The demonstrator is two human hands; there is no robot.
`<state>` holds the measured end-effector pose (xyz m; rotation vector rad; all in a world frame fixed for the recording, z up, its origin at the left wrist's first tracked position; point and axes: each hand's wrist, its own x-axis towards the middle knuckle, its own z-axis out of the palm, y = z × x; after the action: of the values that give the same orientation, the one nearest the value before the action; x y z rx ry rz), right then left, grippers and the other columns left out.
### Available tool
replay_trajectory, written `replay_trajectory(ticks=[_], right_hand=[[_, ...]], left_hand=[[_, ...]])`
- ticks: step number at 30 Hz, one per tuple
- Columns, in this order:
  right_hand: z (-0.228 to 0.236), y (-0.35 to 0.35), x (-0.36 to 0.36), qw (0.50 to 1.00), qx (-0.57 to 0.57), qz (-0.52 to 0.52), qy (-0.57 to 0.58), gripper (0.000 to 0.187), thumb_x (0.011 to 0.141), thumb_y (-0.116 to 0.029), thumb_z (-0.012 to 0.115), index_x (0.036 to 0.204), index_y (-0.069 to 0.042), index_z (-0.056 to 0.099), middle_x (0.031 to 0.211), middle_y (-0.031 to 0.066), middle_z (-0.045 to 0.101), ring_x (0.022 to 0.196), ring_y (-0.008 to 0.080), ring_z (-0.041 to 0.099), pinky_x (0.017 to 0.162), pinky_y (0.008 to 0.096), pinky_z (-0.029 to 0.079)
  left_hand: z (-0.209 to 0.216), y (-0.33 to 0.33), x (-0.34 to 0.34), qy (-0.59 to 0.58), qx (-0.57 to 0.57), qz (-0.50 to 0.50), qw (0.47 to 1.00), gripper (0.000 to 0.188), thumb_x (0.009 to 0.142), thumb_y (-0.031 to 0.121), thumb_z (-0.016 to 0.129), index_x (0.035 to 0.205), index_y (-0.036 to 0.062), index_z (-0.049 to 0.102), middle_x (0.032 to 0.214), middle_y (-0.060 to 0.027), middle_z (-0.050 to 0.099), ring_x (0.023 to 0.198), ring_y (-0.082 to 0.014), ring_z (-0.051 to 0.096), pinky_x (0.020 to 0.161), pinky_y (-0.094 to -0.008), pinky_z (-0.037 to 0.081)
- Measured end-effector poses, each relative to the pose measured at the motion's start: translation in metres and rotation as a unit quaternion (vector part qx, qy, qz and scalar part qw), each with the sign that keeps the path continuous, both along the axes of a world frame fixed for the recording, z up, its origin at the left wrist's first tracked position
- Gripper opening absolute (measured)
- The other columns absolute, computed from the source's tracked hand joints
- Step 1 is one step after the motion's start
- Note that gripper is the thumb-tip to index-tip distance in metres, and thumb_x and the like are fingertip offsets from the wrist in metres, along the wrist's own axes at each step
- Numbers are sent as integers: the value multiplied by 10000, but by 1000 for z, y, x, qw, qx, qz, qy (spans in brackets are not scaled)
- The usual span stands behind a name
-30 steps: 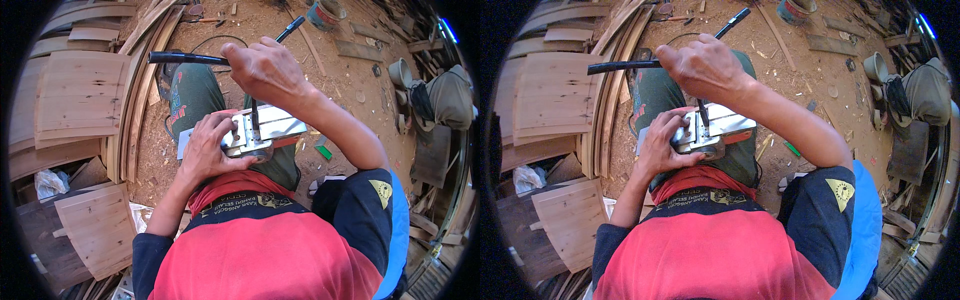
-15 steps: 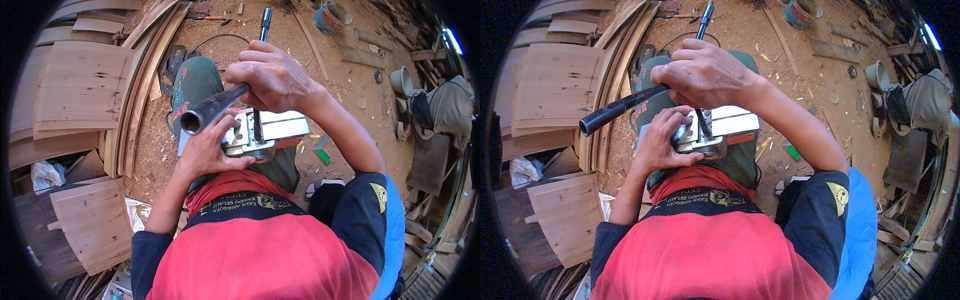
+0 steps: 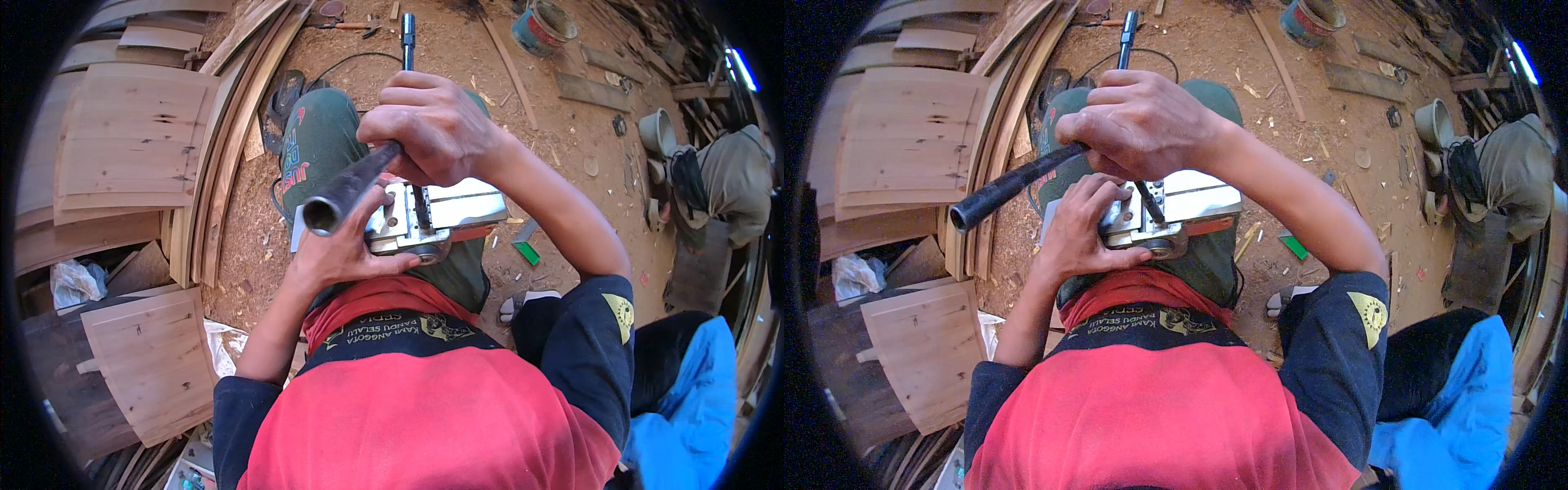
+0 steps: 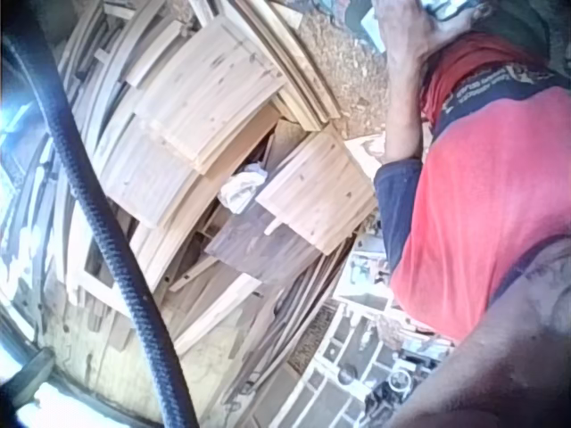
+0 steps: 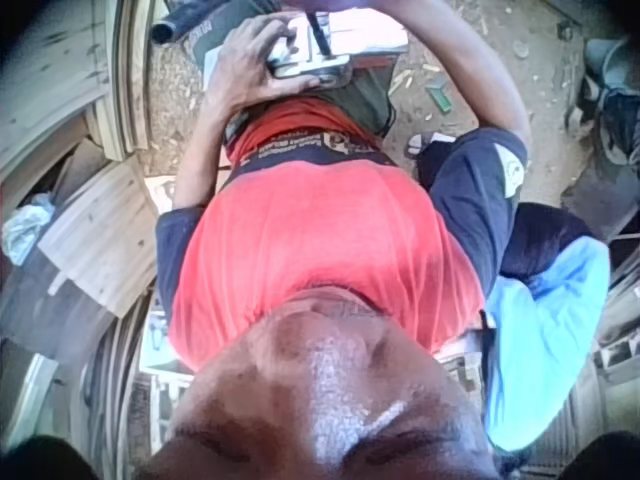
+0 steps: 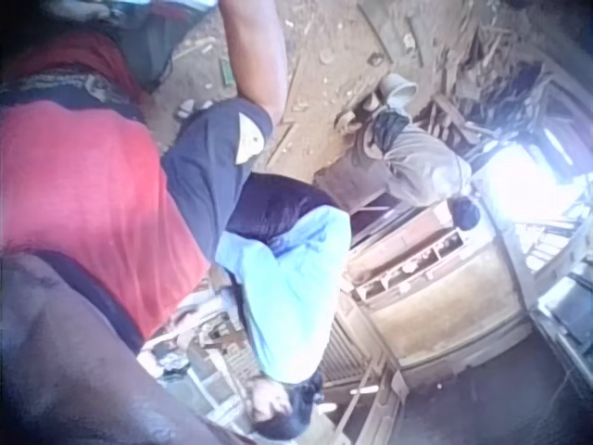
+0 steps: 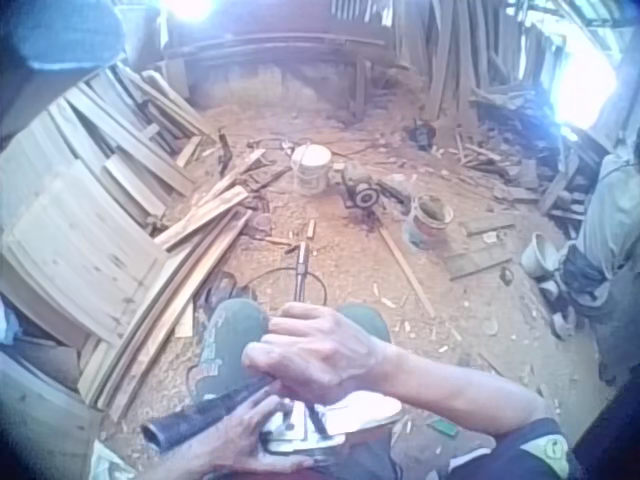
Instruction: The person adjusts an electric planer while sitting on the ground. They use a metal ruler to measure the blade and a metal pipe as a lever to tighten the assembly.
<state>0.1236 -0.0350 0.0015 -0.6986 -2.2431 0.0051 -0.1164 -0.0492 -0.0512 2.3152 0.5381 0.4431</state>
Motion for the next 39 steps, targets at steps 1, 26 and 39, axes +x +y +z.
replay_trajectory(ticks=[1,26,39], right_hand=[[0,-2,0,1000,0,0,0,411,738,-141,788,1088,-77,581,833,65,609,719,328,611,725,437,515],[-3,-18,-10,981,15,-195,-18,463,798,-94,745,1179,-78,483,771,79,628,781,314,689,760,441,507],[-8,9,12,981,125,-129,71,407,813,-59,715,1171,-87,524,794,61,603,726,301,647,756,444,524]], left_hand=[[-1,0,-1,0,0,0,1000,776,659,565,912,1151,34,632,1226,-173,636,1162,-391,626,999,-494,502],[5,-4,3,83,14,36,996,961,624,677,889,1340,99,610,1186,-152,613,1141,-366,625,982,-500,508],[3,-2,4,73,16,28,997,971,638,666,886,1330,57,581,1113,-145,598,1081,-357,585,952,-485,479]])
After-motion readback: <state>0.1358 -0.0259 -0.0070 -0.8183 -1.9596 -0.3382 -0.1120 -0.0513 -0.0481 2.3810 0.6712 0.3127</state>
